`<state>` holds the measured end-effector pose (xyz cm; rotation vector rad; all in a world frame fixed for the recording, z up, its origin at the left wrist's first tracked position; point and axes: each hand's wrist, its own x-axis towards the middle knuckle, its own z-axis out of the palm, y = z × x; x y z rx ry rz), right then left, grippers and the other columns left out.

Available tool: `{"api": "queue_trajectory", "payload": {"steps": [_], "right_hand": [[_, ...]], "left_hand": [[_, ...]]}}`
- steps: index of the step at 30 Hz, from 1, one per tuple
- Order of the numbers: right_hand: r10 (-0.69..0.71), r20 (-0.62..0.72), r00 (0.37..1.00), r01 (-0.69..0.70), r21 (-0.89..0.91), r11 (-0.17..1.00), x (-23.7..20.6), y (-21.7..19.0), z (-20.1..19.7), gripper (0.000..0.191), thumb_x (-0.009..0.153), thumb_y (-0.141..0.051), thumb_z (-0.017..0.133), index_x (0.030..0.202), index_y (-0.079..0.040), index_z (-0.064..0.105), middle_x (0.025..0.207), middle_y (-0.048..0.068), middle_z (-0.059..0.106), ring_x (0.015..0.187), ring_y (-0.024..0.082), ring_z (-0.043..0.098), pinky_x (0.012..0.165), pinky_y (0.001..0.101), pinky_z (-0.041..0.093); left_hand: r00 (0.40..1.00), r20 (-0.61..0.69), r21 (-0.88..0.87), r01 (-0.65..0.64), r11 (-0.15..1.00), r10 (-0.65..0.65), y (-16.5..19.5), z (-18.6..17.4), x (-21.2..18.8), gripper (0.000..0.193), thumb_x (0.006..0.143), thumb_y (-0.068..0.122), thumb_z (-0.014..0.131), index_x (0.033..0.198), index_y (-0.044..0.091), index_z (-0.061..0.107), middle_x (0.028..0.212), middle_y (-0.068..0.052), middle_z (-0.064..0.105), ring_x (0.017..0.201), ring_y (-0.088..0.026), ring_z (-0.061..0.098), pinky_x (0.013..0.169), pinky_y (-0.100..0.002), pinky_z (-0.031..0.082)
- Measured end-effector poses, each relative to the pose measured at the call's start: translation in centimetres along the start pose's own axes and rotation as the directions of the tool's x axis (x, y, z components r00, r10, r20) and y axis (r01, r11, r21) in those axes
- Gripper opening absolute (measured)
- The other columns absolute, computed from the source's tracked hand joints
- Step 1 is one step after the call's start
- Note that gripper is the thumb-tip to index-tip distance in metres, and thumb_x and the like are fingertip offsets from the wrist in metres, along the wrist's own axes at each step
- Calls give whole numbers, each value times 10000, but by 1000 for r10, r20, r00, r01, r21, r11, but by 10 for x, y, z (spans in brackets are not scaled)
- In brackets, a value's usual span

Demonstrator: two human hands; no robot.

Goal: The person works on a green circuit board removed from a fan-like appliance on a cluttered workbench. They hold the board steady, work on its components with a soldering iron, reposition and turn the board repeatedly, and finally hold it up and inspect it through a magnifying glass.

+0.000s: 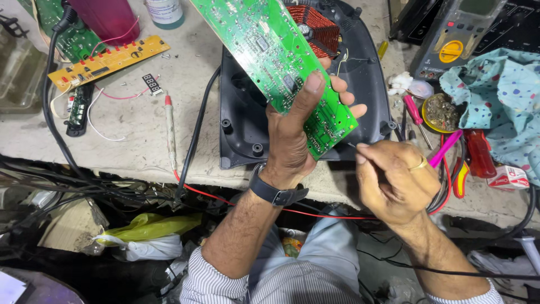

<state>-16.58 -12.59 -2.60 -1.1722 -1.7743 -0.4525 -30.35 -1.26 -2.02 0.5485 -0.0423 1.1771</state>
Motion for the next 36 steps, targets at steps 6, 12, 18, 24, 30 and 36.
{"api": "queue_trajectory", "payload": {"steps": [6,12,18,24,30,36], "right_hand": [[-56,29,998,58,-61,996,5,-4,9,236,882,110,789,1079,6,712,934,115,684,768,223,672,665,305,513],[-127,34,991,131,-180,975,1,-3,15,252,886,113,815,1075,-7,699,932,103,682,790,240,664,665,324,512],[-56,33,998,58,-56,997,-4,-4,20,231,883,93,801,1069,3,697,929,118,674,760,223,659,661,314,518],[-53,22,998,54,-46,997,-3,1,21,212,875,91,802,1043,17,694,897,124,679,734,223,641,623,316,497],[-60,16,998,61,-27,998,-2,1,21,198,897,94,803,1040,18,690,909,120,679,721,212,655,649,317,501],[-53,19,998,53,-14,999,1,-4,19,192,870,102,775,1021,29,681,896,134,671,766,233,678,658,325,541]], "left_hand": [[999,29,26,-41,999,40,0,-1,-3,476,1057,286,707,1338,-63,550,1025,-163,671,948,-246,704,854,-478,642],[997,49,44,-67,997,65,-3,-3,-4,450,1073,277,688,1314,-81,560,1006,-162,666,915,-226,692,861,-440,634],[997,29,-11,-71,997,72,-5,-4,-4,442,1086,278,678,1302,-88,559,1000,-164,661,893,-222,688,849,-439,631],[995,37,0,-94,996,94,-4,-4,-5,435,1091,276,676,1289,-95,564,998,-161,663,890,-221,689,849,-436,630],[994,25,24,-110,994,109,-4,-3,-6,411,1095,256,667,1280,-96,567,993,-161,664,887,-219,688,827,-426,629],[993,26,28,-117,993,116,-4,-1,-6,395,1096,248,665,1272,-91,567,988,-159,665,879,-217,687,838,-429,628]]}}
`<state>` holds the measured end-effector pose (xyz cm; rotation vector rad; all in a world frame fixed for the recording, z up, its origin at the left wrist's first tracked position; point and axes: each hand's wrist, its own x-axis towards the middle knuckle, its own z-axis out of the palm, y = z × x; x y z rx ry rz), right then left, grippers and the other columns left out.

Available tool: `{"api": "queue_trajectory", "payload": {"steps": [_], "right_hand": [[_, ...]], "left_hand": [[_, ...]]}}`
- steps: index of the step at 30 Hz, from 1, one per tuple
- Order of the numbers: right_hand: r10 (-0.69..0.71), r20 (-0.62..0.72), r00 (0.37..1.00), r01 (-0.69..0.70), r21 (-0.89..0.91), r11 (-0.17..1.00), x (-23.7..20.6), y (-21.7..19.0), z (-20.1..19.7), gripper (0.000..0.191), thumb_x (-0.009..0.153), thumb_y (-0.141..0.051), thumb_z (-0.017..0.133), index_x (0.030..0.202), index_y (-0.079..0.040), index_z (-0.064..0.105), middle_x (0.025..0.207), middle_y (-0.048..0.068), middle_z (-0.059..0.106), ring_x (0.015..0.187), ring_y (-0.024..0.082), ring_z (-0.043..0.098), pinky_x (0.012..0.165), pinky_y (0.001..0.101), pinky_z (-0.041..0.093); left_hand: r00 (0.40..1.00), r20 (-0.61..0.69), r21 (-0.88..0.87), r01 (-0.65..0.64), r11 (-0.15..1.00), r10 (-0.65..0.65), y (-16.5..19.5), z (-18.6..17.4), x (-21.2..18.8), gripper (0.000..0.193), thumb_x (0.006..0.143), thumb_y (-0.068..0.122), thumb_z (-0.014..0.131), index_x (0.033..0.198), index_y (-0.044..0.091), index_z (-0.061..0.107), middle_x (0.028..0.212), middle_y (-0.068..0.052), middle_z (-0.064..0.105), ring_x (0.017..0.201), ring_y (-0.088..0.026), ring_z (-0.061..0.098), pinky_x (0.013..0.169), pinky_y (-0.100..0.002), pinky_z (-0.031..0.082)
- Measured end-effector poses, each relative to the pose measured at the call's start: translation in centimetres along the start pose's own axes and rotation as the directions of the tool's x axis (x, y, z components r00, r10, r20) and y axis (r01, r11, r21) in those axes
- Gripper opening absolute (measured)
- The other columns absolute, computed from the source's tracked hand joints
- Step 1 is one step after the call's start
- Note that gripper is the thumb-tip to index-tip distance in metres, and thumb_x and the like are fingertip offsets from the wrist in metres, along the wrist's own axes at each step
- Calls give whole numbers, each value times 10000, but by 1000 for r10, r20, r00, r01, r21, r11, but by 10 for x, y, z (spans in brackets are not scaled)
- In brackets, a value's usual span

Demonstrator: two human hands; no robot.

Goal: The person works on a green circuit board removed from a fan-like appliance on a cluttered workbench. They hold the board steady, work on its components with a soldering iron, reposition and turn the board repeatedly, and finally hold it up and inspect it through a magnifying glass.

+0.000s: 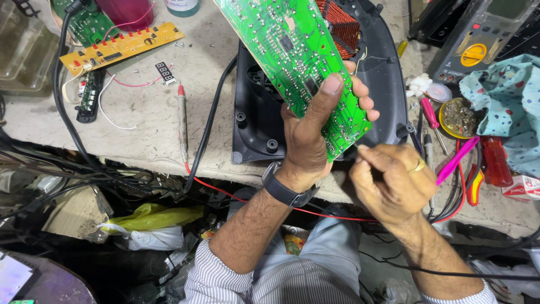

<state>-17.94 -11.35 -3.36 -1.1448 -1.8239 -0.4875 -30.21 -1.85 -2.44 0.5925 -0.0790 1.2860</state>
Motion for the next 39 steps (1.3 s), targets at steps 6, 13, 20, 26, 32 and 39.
{"api": "queue_trajectory", "payload": {"steps": [6,13,20,26,32,39], "right_hand": [[-19,-1,1000,19,-20,1000,-2,-1,1,201,898,95,791,1058,16,698,917,118,688,745,218,681,654,313,533],[-27,11,1000,27,-16,1000,-4,-2,3,209,882,99,796,1046,14,698,883,108,682,738,221,659,616,309,521],[9,-60,998,-7,45,999,-9,0,0,214,902,122,779,1074,25,697,911,122,680,722,203,667,649,298,531],[2,-55,998,0,37,999,-13,6,2,224,880,127,807,1046,28,694,899,124,680,748,222,659,623,302,505],[-58,1,998,58,39,998,-8,0,5,245,831,108,822,1025,19,701,870,122,664,723,231,650,658,340,518],[-52,11,999,51,63,997,-5,-1,4,235,850,98,797,1052,26,700,880,113,660,738,226,655,650,328,515]], "left_hand": [[1000,-4,2,-9,1000,9,-1,0,0,388,1094,239,667,1272,-91,569,985,-159,666,880,-219,689,836,-432,627],[999,-18,11,-34,999,34,-3,0,-1,372,1103,228,661,1271,-91,569,990,-163,666,880,-224,692,837,-435,622],[999,-20,-5,-35,999,35,-2,-1,0,379,1093,234,657,1279,-83,562,991,-162,668,881,-228,698,833,-443,629],[999,-31,1,-30,1000,30,-1,0,1,374,1082,224,660,1277,-80,561,985,-163,668,907,-239,698,829,-445,632],[999,-22,39,-44,998,45,1,1,-2,355,1081,194,666,1273,-87,564,983,-165,670,875,-230,696,831,-441,630],[999,-11,15,-39,999,39,-1,0,-2,352,1073,162,675,1284,-96,562,993,-164,673,884,-228,693,805,-409,622]]}}
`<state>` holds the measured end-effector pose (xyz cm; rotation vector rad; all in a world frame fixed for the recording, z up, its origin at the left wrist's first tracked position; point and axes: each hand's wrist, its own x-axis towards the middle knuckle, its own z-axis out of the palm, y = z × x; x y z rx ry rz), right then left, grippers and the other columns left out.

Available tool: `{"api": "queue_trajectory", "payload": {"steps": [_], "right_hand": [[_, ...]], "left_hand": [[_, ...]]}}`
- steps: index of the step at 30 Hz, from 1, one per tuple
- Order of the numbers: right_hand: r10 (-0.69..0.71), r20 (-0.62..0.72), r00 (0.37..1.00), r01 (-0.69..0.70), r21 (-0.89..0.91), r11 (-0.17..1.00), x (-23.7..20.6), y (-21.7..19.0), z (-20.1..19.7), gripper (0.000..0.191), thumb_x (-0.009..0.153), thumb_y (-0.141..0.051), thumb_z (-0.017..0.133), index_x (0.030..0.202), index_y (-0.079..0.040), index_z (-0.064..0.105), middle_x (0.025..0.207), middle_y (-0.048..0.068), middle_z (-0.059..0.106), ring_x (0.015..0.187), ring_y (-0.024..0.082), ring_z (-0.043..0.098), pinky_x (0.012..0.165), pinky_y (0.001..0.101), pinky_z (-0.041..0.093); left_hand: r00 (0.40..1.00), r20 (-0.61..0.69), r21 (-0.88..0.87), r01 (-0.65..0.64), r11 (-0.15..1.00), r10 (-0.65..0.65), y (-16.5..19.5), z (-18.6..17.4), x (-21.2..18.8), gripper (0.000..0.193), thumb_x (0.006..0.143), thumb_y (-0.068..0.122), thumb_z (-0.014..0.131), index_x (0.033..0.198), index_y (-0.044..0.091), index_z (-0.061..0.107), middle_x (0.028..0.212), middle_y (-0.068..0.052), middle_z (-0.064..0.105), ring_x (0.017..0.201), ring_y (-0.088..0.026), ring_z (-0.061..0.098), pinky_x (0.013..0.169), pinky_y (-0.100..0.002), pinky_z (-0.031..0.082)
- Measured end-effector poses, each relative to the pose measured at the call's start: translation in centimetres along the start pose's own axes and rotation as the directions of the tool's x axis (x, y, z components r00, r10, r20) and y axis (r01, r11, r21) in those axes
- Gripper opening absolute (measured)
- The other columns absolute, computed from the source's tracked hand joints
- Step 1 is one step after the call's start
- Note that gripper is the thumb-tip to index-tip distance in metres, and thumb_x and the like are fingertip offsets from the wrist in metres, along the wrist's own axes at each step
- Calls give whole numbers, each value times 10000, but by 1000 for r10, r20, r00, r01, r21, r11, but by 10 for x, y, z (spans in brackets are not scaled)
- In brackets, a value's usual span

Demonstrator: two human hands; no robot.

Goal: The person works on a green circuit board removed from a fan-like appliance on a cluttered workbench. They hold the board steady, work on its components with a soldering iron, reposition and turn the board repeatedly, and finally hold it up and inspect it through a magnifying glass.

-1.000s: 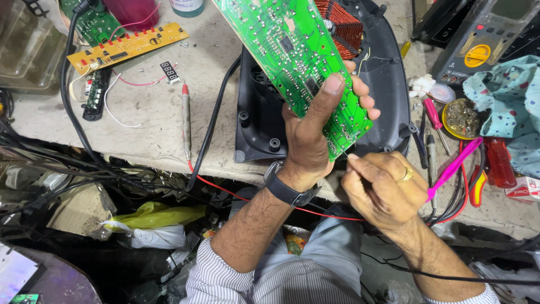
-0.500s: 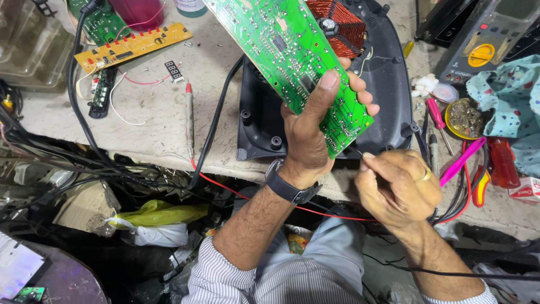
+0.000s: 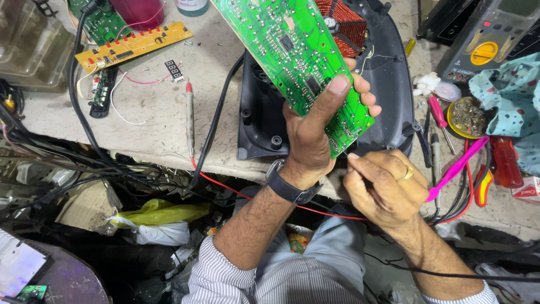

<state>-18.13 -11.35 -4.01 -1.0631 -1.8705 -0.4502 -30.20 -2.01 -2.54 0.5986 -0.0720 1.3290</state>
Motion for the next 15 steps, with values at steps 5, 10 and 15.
{"api": "queue_trajectory", "payload": {"steps": [5,10,15], "right_hand": [[11,1,1000,-11,-19,1000,1,1,-1,238,855,106,793,1060,26,702,887,109,671,745,223,660,622,310,512],[35,6,999,-34,-33,999,0,1,-2,236,866,93,790,1074,18,707,916,115,675,745,219,662,667,320,522],[-4,5,1000,4,-19,1000,-1,0,0,236,837,96,798,1038,20,702,880,118,668,749,230,664,651,327,518]], "left_hand": [[1000,0,32,-25,999,25,0,0,0,357,1075,155,682,1284,-108,564,989,-169,677,881,-230,692,801,-407,622],[1000,-3,31,-16,999,17,0,0,0,359,1064,162,682,1274,-102,561,989,-164,676,880,-228,697,845,-431,629],[1000,-3,46,-13,999,13,1,0,0,360,1058,168,684,1275,-93,565,985,-166,677,878,-228,699,824,-419,631]]}}
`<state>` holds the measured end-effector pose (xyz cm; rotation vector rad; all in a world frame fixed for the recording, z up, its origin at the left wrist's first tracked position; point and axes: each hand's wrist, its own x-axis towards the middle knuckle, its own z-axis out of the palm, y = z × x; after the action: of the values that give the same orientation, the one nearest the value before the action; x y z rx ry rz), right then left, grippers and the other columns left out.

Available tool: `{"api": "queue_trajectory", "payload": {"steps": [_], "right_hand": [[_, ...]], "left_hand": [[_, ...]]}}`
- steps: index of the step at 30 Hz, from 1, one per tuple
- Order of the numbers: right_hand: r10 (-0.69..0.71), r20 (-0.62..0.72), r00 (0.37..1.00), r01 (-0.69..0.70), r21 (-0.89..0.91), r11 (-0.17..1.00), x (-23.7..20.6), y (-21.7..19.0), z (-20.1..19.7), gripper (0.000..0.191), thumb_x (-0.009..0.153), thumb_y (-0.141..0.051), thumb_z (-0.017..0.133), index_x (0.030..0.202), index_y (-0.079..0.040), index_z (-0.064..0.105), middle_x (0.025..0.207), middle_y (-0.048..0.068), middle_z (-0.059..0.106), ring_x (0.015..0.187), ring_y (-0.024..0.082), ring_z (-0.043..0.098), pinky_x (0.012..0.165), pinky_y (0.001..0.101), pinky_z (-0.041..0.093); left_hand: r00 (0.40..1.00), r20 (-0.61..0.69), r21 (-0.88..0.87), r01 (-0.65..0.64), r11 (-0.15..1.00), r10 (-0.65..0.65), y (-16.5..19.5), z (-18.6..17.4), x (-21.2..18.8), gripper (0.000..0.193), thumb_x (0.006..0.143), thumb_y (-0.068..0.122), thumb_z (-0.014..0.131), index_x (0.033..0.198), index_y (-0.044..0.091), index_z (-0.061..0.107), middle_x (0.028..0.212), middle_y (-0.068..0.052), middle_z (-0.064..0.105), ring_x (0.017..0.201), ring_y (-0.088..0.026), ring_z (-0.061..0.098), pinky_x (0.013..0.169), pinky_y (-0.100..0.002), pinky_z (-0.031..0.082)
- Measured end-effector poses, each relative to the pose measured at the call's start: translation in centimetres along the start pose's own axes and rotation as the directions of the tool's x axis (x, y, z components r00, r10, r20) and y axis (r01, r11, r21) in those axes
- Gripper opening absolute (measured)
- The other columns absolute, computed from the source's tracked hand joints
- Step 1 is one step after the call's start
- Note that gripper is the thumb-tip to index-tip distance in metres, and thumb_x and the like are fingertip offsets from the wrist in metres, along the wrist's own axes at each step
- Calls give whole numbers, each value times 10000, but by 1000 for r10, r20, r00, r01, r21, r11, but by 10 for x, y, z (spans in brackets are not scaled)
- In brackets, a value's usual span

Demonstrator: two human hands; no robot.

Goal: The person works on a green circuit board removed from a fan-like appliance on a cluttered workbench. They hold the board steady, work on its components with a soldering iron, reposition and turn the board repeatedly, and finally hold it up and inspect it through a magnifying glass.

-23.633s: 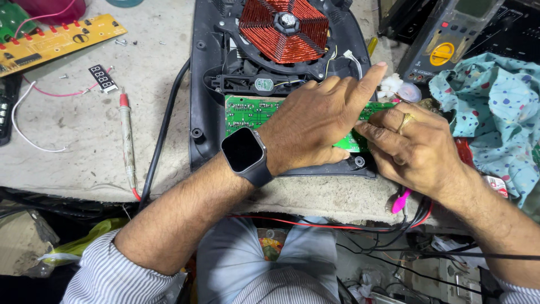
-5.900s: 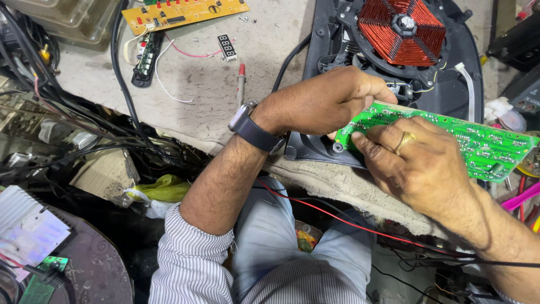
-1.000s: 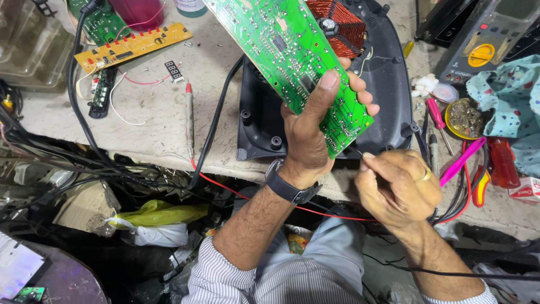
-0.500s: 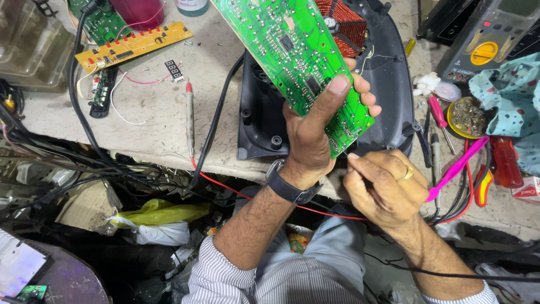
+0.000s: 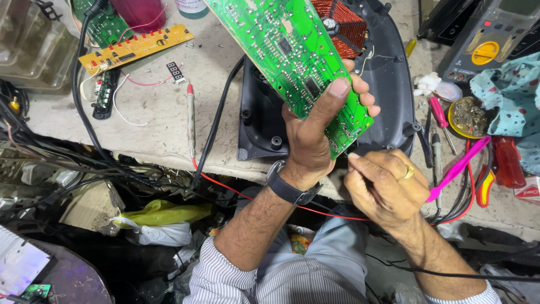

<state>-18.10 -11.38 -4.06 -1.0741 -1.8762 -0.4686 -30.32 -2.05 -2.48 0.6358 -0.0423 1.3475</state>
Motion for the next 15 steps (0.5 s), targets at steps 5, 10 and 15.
{"api": "queue_trajectory", "payload": {"steps": [5,10,15], "right_hand": [[-21,-5,1000,21,24,999,0,0,0,251,843,99,820,1047,22,695,884,122,665,741,229,658,665,340,515],[6,-13,1000,-6,-8,1000,0,1,0,254,844,101,811,1062,24,707,887,117,669,738,234,649,635,329,513],[15,-2,1000,-15,5,1000,-1,0,-1,244,840,90,805,1050,18,705,893,113,669,761,233,668,667,332,530]], "left_hand": [[1000,-1,-9,-9,1000,9,-1,0,-1,356,1064,159,685,1279,-96,561,989,-167,673,883,-232,697,814,-420,629],[1000,6,-17,-18,1000,19,-2,-1,-1,355,1068,159,682,1281,-97,557,993,-167,674,886,-235,696,819,-426,627],[1000,9,-23,-14,1000,14,-3,-2,-1,360,1065,159,679,1285,-97,556,993,-169,674,889,-238,698,848,-444,629]]}}
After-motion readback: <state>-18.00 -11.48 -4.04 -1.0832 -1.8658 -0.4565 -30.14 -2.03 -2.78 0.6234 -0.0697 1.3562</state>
